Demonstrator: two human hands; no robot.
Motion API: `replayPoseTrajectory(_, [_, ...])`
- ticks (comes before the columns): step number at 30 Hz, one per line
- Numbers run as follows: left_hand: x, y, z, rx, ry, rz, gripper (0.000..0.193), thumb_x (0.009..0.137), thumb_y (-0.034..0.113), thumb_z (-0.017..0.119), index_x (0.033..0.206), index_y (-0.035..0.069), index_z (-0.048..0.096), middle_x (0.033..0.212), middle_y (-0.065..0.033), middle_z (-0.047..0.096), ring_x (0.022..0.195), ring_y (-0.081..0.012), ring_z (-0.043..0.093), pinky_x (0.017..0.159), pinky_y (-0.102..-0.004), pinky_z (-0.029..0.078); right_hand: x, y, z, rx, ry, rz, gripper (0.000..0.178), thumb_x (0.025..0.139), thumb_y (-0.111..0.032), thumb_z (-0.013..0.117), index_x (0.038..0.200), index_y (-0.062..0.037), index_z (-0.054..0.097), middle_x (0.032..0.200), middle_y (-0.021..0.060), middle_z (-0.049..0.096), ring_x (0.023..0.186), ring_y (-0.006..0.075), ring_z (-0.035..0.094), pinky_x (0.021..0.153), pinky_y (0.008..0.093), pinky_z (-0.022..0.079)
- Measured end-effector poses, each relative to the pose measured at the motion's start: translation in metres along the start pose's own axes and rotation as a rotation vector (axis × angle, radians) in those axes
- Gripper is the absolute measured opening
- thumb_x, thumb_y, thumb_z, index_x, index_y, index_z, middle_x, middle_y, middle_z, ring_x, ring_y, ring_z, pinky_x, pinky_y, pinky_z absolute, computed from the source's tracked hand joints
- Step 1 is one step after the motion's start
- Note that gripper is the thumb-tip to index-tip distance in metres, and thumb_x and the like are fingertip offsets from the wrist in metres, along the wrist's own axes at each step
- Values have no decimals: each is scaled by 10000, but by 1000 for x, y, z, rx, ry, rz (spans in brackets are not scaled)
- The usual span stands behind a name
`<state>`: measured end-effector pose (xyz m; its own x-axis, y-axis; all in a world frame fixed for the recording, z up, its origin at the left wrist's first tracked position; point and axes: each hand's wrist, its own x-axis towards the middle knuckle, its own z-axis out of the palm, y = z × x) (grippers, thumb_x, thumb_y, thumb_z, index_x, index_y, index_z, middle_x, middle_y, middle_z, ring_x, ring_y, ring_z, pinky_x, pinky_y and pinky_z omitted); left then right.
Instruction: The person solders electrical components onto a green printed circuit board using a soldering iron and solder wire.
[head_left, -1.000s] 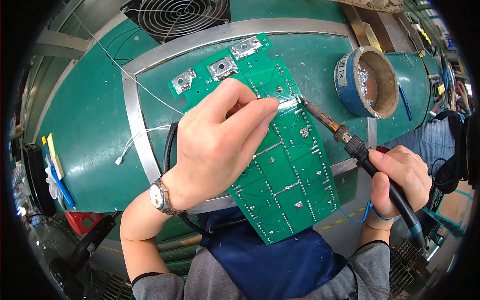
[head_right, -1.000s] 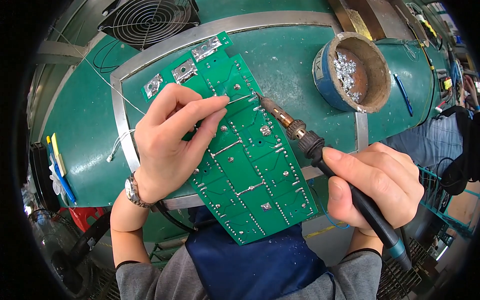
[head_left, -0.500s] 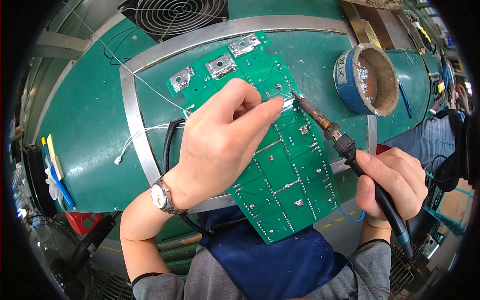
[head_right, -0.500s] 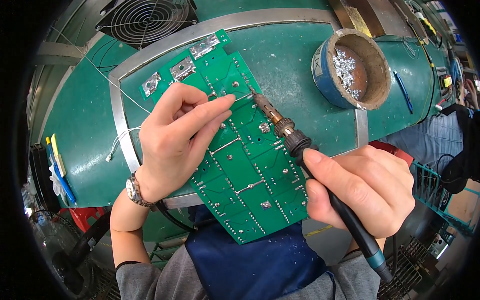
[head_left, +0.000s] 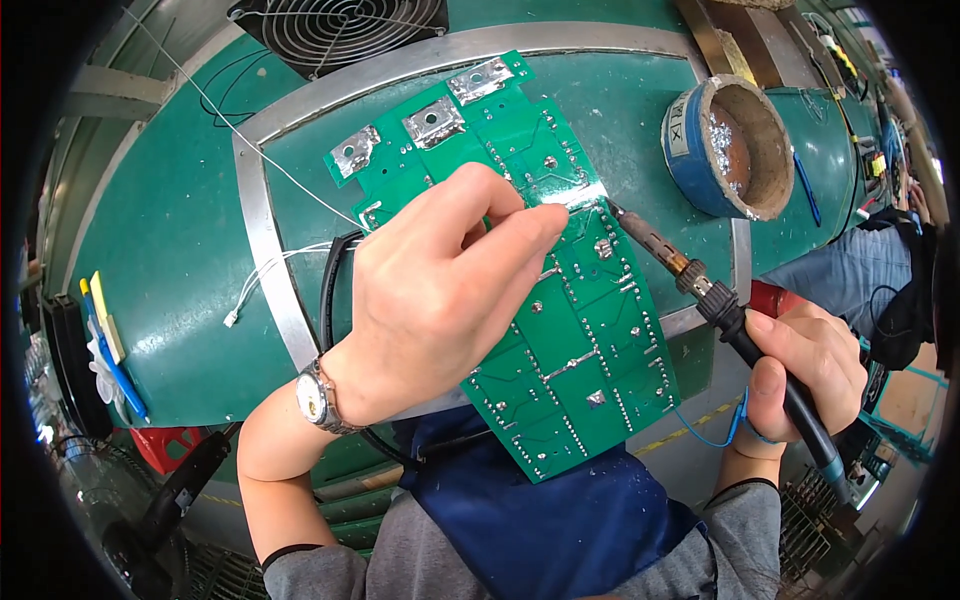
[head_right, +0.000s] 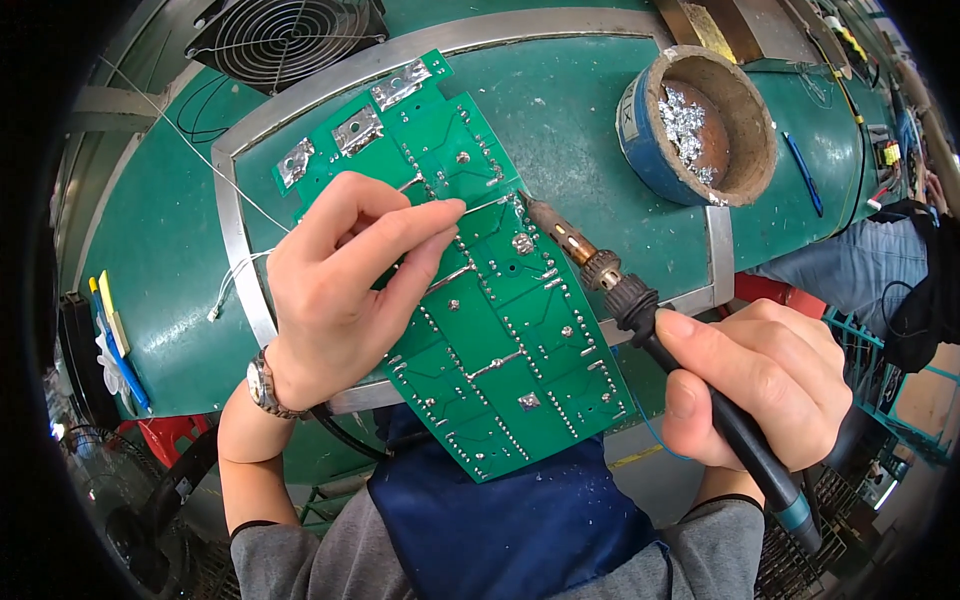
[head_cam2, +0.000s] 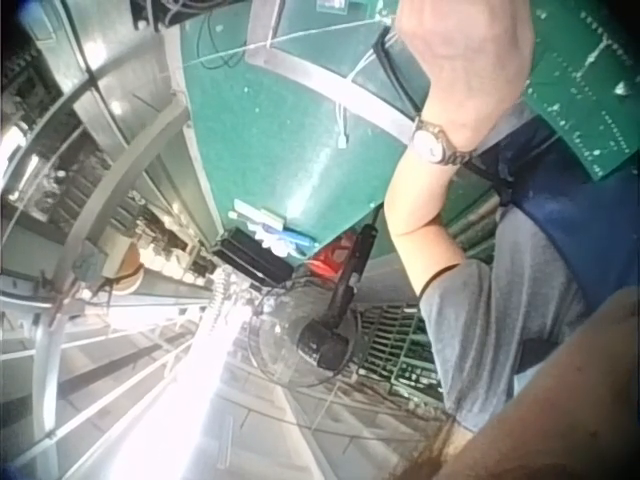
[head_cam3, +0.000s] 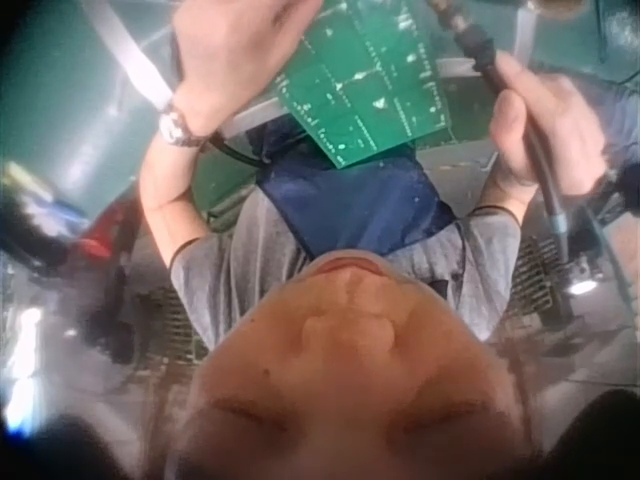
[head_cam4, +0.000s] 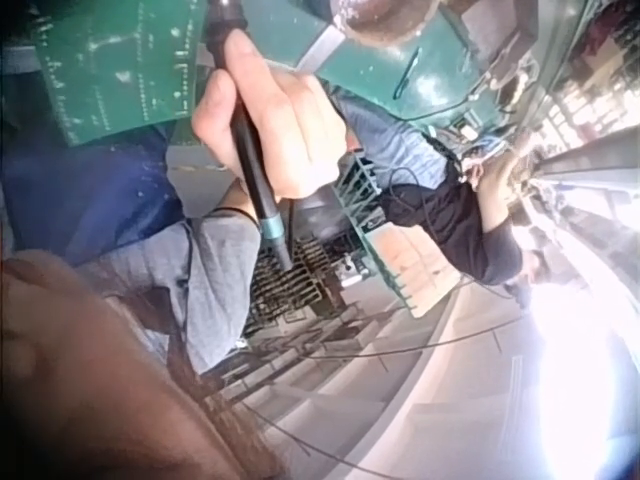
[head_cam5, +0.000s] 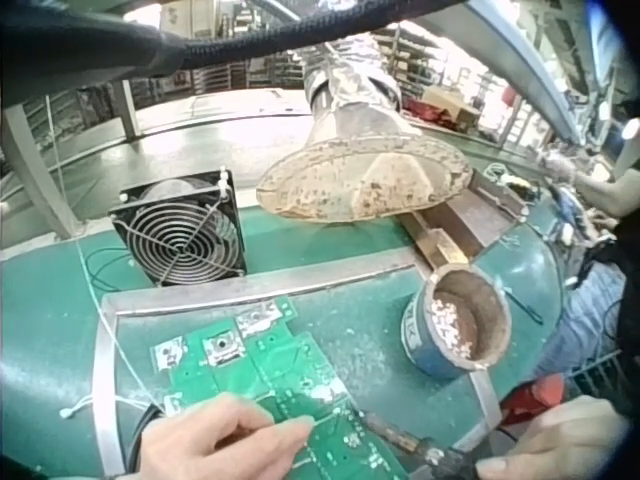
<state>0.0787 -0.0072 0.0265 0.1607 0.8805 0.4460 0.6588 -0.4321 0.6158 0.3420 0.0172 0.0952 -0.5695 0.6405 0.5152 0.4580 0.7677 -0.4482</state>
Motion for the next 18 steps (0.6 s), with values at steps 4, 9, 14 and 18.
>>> replayPoseTrajectory(4, [-2, 0, 2, 0, -7, 20, 301, 705, -47, 760, 984, 62, 734, 802, -36, 554, 577, -117, 535, 489, -254, 421, 1, -2, -1, 17, -55, -21, 229, 817, -177, 709, 914, 30, 711, 610, 74, 624, 477, 174, 595, 436, 263, 467])
replayPoseTrajectory(9, [-3, -1, 6, -27, -29, 45, 324, 707, -53, 755, 1009, 62, 733, 810, -41, 543, 599, -122, 537, 496, -255, 424, 1, -4, -1, 31, -106, -55, 210, 778, -95, 726, 939, 39, 709, 650, 80, 636, 486, 172, 595, 426, 262, 459])
replayPoseTrajectory(14, [-4, 0, 10, -36, -52, 65, 338, 709, -62, 748, 1024, 59, 730, 816, -43, 529, 616, -124, 531, 502, -256, 425, 3, -12, 3, 5, -110, -83, 257, 717, -37, 746, 958, 43, 708, 654, 77, 632, 476, 168, 577, 411, 255, 440])
replayPoseTrajectory(18, [-2, 2, 5, 10, -55, 68, 325, 708, -44, 758, 1012, 67, 730, 795, -39, 538, 592, -126, 529, 493, -257, 416, 0, -9, 1, 7, -95, -90, 242, 734, -48, 735, 954, 48, 704, 645, 77, 629, 472, 169, 580, 411, 259, 443])
